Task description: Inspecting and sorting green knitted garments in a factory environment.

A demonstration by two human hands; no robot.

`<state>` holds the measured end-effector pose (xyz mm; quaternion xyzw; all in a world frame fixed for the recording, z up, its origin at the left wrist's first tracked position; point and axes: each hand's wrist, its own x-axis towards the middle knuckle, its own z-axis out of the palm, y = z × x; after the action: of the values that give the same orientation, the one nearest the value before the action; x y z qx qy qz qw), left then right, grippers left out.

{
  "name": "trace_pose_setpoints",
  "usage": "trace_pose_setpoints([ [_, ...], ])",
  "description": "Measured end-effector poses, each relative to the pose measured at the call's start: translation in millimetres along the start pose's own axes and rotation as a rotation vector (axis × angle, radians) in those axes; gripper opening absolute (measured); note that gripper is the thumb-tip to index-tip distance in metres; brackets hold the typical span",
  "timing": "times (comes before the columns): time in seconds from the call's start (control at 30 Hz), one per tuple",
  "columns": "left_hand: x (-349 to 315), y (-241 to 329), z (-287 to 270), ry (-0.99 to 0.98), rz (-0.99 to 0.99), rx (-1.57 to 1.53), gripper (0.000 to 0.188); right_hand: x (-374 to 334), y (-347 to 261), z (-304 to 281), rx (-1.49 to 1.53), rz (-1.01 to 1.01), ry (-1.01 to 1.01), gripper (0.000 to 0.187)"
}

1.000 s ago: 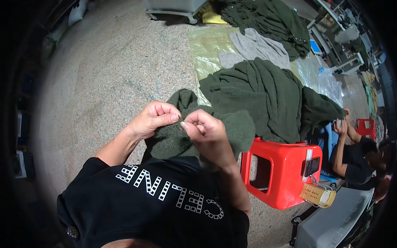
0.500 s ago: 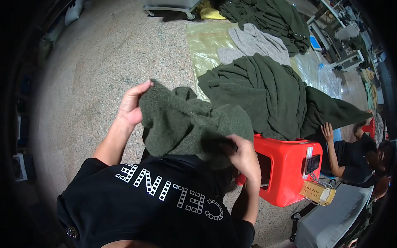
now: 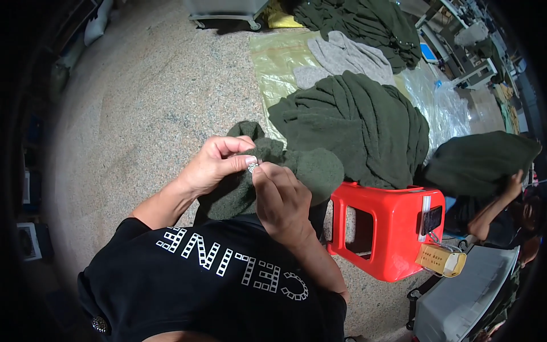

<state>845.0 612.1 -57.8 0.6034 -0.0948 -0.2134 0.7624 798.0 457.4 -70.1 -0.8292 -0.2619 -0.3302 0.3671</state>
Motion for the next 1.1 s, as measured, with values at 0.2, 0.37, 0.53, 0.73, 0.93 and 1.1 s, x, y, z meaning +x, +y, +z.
trace_pose_setpoints([
  [0.2,-5,-5,-8,-0.056,-0.201,-0.181,0.014,-11,4,1,-0.075,-0.008,-0.048,0.029],
  [0.37,-5,-3,-10,-0.113,0.172,0.263,0.016,-12,1,3,-0.019,0.059,-0.042,0.03],
  [0.53,-6,1,-18,-0.208,0.282,0.458,0.014,-6,-3,-2,0.17,0.271,-0.084,0.031],
  [0.73,-11,-3,-22,-0.239,0.513,0.665,0.016,-1,6,-7,0.424,0.341,-0.216,0.034],
  [0.93,-13,-22,-10,0.086,0.907,0.782,0.017,-12,-3,12,0.149,0.119,0.021,0.03],
  [1.1,-20,-27,-6,0.087,0.894,0.782,0.017,-23,6,17,0.007,-0.009,0.124,0.025],
])
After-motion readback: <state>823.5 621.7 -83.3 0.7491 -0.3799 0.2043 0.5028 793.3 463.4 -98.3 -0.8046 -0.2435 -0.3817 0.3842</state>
